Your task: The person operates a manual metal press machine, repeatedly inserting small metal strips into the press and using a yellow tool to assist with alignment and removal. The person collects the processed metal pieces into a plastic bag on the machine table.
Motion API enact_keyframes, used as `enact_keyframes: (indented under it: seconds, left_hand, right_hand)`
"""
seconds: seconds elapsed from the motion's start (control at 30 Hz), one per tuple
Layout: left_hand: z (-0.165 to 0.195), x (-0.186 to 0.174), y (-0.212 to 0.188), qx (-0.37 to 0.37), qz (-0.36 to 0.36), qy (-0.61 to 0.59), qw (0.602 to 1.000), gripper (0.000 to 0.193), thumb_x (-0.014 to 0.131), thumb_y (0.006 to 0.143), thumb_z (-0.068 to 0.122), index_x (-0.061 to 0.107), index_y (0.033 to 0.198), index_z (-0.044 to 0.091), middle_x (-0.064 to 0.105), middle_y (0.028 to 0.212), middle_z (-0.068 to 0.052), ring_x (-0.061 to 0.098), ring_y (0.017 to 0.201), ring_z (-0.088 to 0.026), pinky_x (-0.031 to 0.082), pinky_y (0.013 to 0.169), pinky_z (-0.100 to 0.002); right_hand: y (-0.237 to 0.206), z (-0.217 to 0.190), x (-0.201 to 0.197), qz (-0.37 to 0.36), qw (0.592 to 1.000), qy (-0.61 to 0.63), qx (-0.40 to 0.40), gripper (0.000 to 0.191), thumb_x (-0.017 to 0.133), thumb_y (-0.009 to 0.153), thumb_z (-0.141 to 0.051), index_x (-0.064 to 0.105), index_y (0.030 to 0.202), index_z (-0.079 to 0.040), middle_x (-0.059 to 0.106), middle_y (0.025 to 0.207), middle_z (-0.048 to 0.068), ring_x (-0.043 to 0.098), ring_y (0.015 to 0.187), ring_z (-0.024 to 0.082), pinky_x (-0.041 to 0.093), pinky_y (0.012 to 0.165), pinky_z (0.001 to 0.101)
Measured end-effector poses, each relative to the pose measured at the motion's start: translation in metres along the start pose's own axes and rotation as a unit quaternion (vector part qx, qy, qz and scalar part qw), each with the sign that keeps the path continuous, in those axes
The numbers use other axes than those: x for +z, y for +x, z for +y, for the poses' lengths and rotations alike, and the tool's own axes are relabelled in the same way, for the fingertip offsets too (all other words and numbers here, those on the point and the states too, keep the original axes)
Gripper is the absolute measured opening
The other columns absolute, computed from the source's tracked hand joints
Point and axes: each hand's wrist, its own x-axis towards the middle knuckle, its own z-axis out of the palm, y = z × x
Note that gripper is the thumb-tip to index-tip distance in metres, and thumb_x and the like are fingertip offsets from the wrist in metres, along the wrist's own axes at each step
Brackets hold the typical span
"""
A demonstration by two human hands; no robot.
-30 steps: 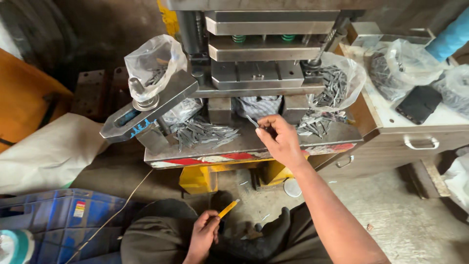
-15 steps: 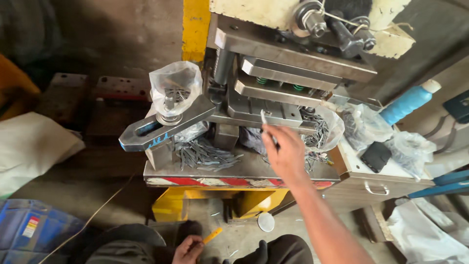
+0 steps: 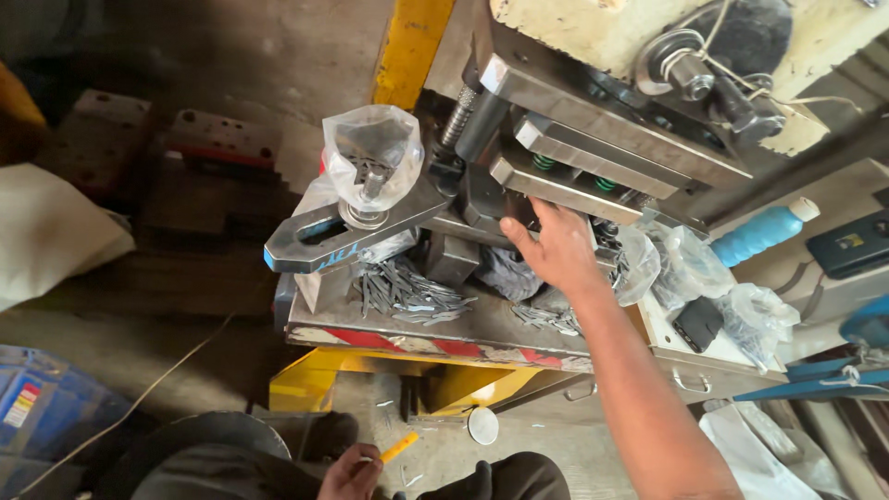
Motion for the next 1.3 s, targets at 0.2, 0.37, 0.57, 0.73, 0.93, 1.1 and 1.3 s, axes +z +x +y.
enact_keyframes:
  seconds: [0.2,0.37,0.57,0.73,0.93,1.1,1.3]
  left_hand:
    - [-0.001,-0.006,0.007,-0.025,0.019,0.005,1.0,0.011,0.07,0.091,0.004,0.066,0.101,0.003,0.051,0.053,0.0,0.044,0.044,-0.008,0.028,0.043,-0.027]
    - [-0.002,-0.007,0.012,-0.004,0.015,0.008,1.0,0.012,0.07,0.09,0.003,0.066,0.101,0.002,0.052,0.053,-0.001,0.045,0.044,-0.009,0.03,0.043,-0.027]
    - [-0.006,-0.009,0.013,-0.019,0.037,0.031,0.999,0.012,0.07,0.089,0.002,0.067,0.1,0.002,0.054,0.053,-0.004,0.047,0.044,-0.011,0.033,0.043,-0.028]
    - [-0.009,-0.013,0.012,-0.027,0.038,-0.015,0.999,0.013,0.068,0.09,0.002,0.066,0.102,0.001,0.053,0.057,-0.003,0.046,0.047,-0.01,0.031,0.045,-0.028]
    - [-0.011,-0.013,0.011,-0.02,0.042,-0.061,0.997,0.015,0.068,0.089,0.0,0.065,0.103,0.0,0.051,0.057,-0.002,0.042,0.048,-0.01,0.026,0.044,-0.028]
    - [-0.008,-0.016,0.01,-0.033,0.041,-0.005,0.999,0.015,0.07,0.089,0.003,0.067,0.104,0.001,0.056,0.057,-0.003,0.049,0.049,-0.011,0.032,0.045,-0.029]
    - [-0.007,-0.015,0.01,-0.072,0.064,-0.008,0.995,0.016,0.072,0.089,0.004,0.067,0.104,0.001,0.053,0.056,-0.004,0.046,0.048,-0.011,0.032,0.045,-0.029]
  right_hand:
    - [0.012,0.013,0.011,-0.058,0.998,-0.034,-0.01,0.082,0.063,0.091,-0.062,0.049,0.151,-0.009,0.051,0.148,0.029,0.047,0.135,0.049,0.038,0.109,0.0543]
    - [0.017,0.02,0.012,-0.092,0.995,-0.036,-0.016,0.086,0.062,0.091,-0.062,0.041,0.156,-0.011,0.044,0.154,0.028,0.04,0.142,0.048,0.034,0.113,0.0537]
    - [0.018,0.027,0.011,-0.113,0.993,0.008,0.016,0.088,0.065,0.088,-0.063,0.042,0.158,-0.014,0.042,0.157,0.025,0.037,0.146,0.046,0.032,0.116,0.0491]
    - [0.017,0.027,0.013,-0.09,0.995,0.022,0.033,0.092,0.075,0.077,-0.066,0.052,0.15,-0.013,0.052,0.151,0.022,0.046,0.142,0.041,0.037,0.115,0.0448]
    - [0.016,0.025,0.015,-0.088,0.993,0.003,0.083,0.094,0.077,0.072,-0.068,0.057,0.145,-0.012,0.061,0.141,0.02,0.056,0.133,0.039,0.043,0.11,0.0438]
    - [0.016,0.02,0.021,-0.077,0.995,-0.031,0.061,0.094,0.071,0.076,-0.072,0.055,0.147,-0.012,0.061,0.139,0.023,0.056,0.13,0.043,0.044,0.106,0.0478]
    - [0.015,0.013,0.022,-0.082,0.99,-0.08,0.078,0.092,0.065,0.078,-0.075,0.054,0.148,-0.016,0.064,0.133,0.025,0.059,0.124,0.044,0.046,0.104,0.0518]
